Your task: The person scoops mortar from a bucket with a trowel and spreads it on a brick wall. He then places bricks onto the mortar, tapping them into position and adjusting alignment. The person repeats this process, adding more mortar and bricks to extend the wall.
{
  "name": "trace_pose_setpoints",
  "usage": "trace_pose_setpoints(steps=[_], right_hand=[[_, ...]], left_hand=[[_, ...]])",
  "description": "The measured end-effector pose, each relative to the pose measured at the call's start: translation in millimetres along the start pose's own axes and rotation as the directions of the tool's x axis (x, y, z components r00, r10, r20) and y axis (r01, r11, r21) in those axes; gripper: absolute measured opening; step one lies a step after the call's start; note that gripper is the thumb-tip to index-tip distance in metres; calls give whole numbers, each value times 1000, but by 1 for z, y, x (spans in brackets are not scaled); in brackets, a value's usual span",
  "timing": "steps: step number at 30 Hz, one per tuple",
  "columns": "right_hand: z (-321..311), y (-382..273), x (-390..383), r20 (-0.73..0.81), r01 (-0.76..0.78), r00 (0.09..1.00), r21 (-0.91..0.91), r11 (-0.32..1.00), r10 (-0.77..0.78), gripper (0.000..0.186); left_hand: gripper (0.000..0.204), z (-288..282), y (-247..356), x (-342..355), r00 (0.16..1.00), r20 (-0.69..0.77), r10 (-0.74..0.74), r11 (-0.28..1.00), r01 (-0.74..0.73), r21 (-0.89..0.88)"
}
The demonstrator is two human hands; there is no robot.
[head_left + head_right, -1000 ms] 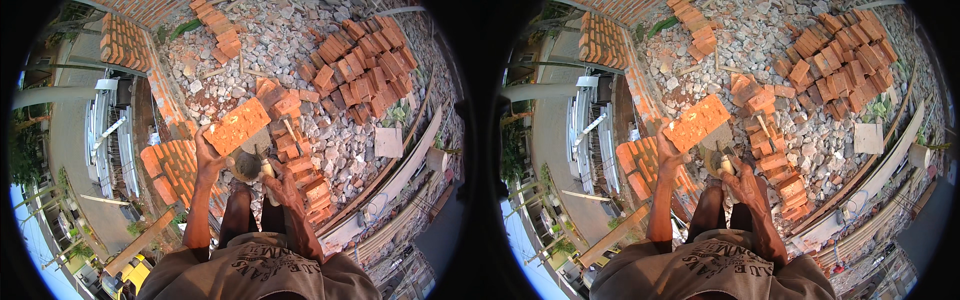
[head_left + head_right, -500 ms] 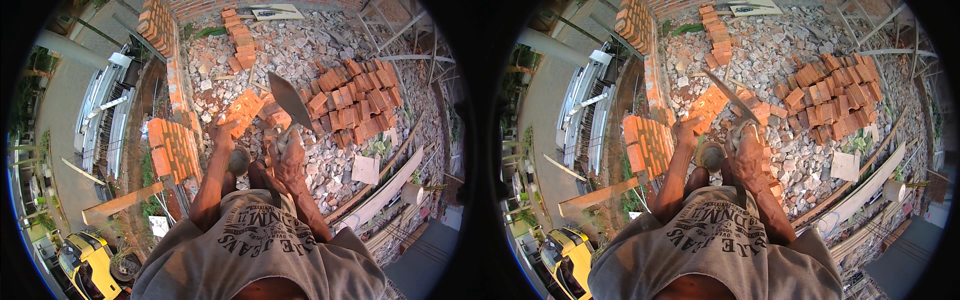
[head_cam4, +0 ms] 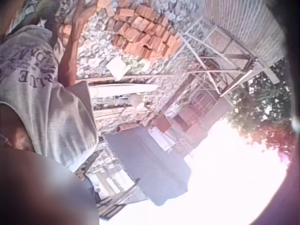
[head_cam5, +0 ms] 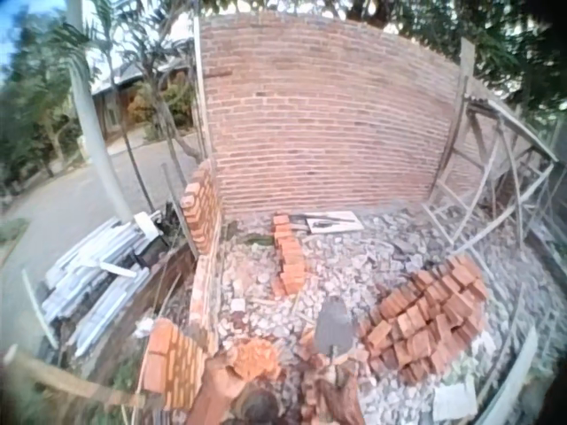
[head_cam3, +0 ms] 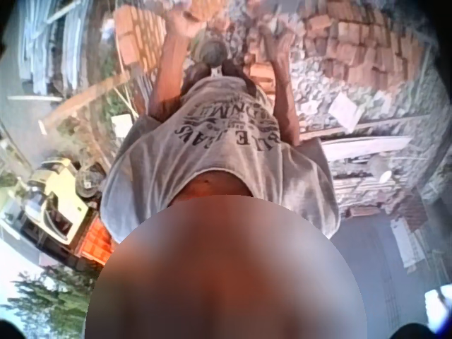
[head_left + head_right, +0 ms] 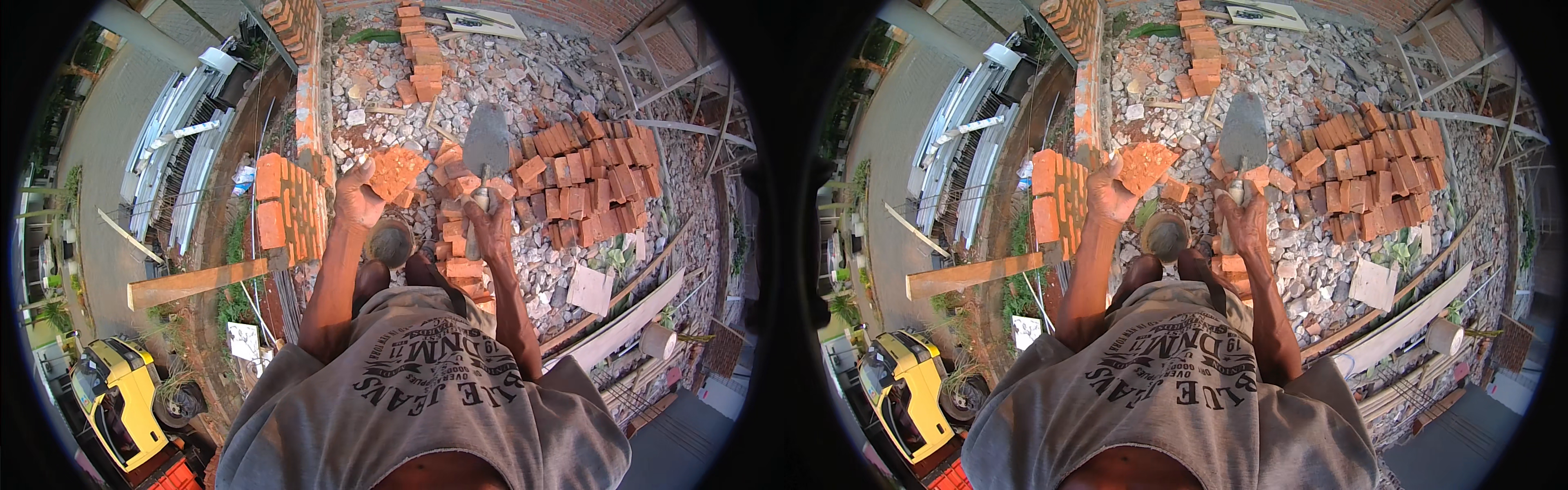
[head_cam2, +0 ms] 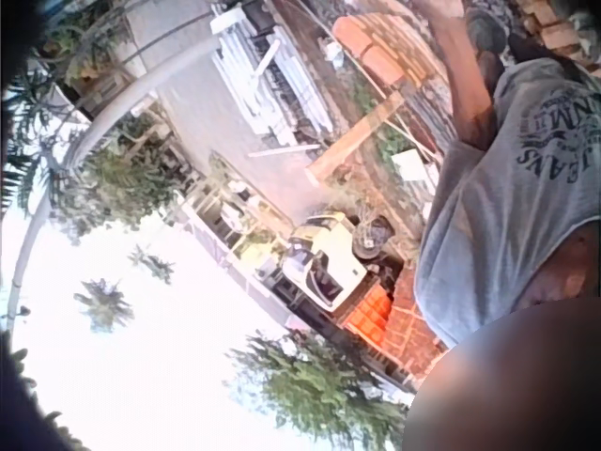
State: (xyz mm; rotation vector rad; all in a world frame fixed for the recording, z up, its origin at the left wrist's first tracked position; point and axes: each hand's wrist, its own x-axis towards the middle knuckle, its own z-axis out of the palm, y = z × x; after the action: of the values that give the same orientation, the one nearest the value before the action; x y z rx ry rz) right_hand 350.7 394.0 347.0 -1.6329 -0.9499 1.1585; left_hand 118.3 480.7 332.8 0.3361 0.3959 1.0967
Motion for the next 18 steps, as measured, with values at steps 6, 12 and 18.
trace_pose_setpoints(steps=[6, 12, 18], right_hand=[[43, 19, -27, 210, -104, 977, 378, 920, 24, 42], [65, 40, -30, 275, -258, 945, 305, 917, 175, 41], [91, 76, -34, 326, -375, 899, 221, 900, 294, 33]], left_hand=[[54, -17, -14, -46, 981, -190, -29, 996, 44, 80], [45, -52, -49, -95, 891, -450, -62, 981, 138, 138], [75, -81, -61, -143, 851, -492, 184, 811, 151, 565]])
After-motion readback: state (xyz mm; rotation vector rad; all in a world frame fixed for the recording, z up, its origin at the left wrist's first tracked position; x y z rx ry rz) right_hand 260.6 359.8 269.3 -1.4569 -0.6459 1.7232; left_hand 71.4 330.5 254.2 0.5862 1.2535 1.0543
